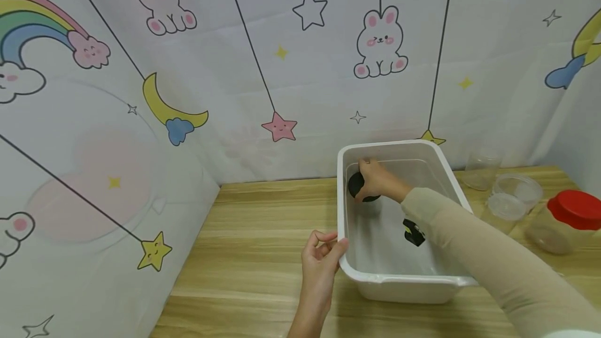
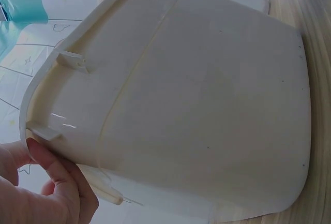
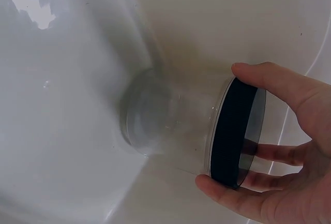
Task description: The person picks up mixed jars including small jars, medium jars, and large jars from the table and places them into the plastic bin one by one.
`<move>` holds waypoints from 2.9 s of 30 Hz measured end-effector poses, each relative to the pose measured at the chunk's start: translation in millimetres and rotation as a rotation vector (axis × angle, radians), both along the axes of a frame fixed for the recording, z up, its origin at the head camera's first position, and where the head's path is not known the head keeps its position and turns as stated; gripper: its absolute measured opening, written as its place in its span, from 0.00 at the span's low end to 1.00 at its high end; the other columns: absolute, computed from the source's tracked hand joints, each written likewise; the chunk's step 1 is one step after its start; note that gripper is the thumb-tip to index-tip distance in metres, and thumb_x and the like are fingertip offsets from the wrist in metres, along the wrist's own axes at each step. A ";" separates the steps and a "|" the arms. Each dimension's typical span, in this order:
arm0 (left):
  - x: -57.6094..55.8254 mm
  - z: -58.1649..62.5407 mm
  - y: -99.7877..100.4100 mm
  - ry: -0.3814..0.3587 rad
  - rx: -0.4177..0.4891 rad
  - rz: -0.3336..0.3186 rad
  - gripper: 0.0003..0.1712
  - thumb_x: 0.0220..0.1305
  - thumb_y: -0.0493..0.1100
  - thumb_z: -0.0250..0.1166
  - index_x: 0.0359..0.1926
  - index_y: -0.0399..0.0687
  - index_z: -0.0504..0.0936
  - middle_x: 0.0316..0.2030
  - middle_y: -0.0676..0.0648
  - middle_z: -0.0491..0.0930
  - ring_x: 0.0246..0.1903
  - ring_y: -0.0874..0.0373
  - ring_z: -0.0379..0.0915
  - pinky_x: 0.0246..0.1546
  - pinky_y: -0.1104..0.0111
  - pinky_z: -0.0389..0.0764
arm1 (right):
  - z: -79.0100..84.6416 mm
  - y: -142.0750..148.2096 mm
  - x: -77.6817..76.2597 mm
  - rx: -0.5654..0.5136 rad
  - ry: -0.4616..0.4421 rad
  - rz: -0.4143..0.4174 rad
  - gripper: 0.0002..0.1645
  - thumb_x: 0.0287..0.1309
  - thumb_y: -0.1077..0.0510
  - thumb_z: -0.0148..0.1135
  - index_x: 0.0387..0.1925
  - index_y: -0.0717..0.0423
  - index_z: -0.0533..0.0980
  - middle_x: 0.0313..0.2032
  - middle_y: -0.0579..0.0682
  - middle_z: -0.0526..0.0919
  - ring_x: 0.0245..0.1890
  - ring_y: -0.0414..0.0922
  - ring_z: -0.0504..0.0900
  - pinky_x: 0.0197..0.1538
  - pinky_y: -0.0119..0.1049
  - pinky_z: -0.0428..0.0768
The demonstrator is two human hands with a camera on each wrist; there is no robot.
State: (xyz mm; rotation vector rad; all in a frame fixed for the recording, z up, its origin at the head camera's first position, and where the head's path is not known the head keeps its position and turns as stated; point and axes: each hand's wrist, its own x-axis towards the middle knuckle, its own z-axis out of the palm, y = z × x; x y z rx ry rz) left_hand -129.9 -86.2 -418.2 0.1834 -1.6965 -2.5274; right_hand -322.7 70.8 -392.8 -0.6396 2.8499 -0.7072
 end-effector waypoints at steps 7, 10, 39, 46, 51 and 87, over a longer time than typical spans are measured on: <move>-0.1 0.0 -0.2 0.000 -0.007 -0.004 0.11 0.60 0.27 0.63 0.43 0.31 0.72 0.32 0.46 0.81 0.35 0.57 0.80 0.37 0.68 0.83 | -2.1 -0.3 0.8 -0.003 -0.009 -0.008 0.60 0.39 0.56 0.83 0.65 0.78 0.58 0.60 0.79 0.63 0.59 0.69 0.69 0.59 0.58 0.72; -0.3 0.0 -0.4 0.001 -0.017 -0.006 0.11 0.60 0.28 0.64 0.43 0.31 0.73 0.31 0.46 0.80 0.35 0.57 0.79 0.37 0.68 0.83 | -2.9 -0.4 0.6 0.016 -0.002 -0.006 0.55 0.40 0.56 0.83 0.62 0.78 0.61 0.57 0.77 0.66 0.56 0.68 0.71 0.56 0.57 0.74; -0.5 0.6 0.4 0.010 -0.011 0.003 0.11 0.60 0.28 0.65 0.43 0.31 0.73 0.30 0.47 0.79 0.35 0.56 0.79 0.37 0.69 0.83 | 0.5 -0.1 3.6 0.047 -0.069 -0.032 0.60 0.49 0.56 0.78 0.68 0.81 0.50 0.62 0.80 0.64 0.62 0.70 0.68 0.61 0.57 0.72; -0.3 1.0 1.0 0.011 -0.015 -0.003 0.11 0.61 0.28 0.64 0.43 0.32 0.73 0.31 0.46 0.80 0.35 0.57 0.80 0.37 0.69 0.83 | 4.8 2.4 2.7 0.077 -0.077 -0.015 0.60 0.49 0.52 0.78 0.68 0.80 0.53 0.64 0.80 0.61 0.64 0.71 0.64 0.62 0.58 0.71; 0.4 1.2 0.7 0.008 -0.021 -0.006 0.11 0.61 0.28 0.63 0.44 0.32 0.73 0.33 0.44 0.81 0.36 0.57 0.80 0.38 0.68 0.83 | 9.8 4.7 2.4 0.080 -0.087 -0.013 0.56 0.47 0.51 0.80 0.65 0.79 0.58 0.62 0.77 0.66 0.63 0.69 0.68 0.61 0.56 0.73; -0.7 0.9 2.5 0.007 -0.013 0.009 0.11 0.60 0.28 0.64 0.42 0.31 0.73 0.32 0.45 0.81 0.35 0.56 0.80 0.37 0.68 0.83 | 87.9 32.9 7.8 0.146 -0.195 -0.004 0.35 0.57 0.52 0.71 0.58 0.71 0.69 0.55 0.67 0.74 0.45 0.58 0.78 0.36 0.50 0.84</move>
